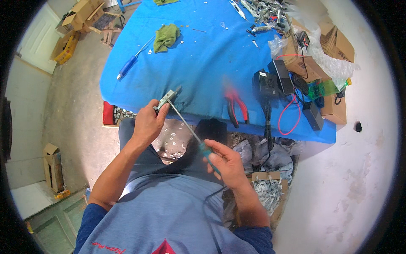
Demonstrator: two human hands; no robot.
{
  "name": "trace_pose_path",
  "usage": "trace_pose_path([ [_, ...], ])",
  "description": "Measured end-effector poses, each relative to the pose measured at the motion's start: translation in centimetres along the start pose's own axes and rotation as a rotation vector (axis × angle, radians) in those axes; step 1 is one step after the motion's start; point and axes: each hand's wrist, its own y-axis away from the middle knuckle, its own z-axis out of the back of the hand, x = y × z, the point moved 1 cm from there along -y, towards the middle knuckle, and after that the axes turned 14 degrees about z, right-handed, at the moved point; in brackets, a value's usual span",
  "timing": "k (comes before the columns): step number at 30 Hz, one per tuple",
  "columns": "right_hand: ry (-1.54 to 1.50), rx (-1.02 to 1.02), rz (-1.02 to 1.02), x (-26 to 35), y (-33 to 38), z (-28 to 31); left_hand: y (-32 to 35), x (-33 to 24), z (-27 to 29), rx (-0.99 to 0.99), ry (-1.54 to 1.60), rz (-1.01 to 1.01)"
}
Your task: The person uses a screwdriver to pry open and dismantle a small metal electronic component while holding it in their hand.
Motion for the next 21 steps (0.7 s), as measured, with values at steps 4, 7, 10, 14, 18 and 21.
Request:
trace_pose_path([
  [4,-0.135,-0.011,-0.018,-0.7,0.4,0.2,0.4,-0.1,0.1,0.001,-0.044,0.013],
  [7,-0.25,0.001,-0.006,-0.8,0.6,-0.4,0.2,-0.1,-0.2,-0.009,-0.037,0.005],
  [10,-0.238,-0.059,-0.031,-0.4,0.5,-1.1,0.1,-0.9,0.1,0.04,-0.063,0.062],
  [14,0.025,-0.032,0.003,0.8,0.6,-1.4,0.2,-0.8,0.0,0.019,-0.106,0.029],
  [18,0.37,0.013,0.066,0.7,0.7,-1.7,0.0,-0.4,-0.4,-0.016,-0.075,0.003],
  [21,0.56,0.042,0.179,1.1,0.3,-1.5,-0.1,-0.2,-0.5,-0.019,-0.044,0.003],
])
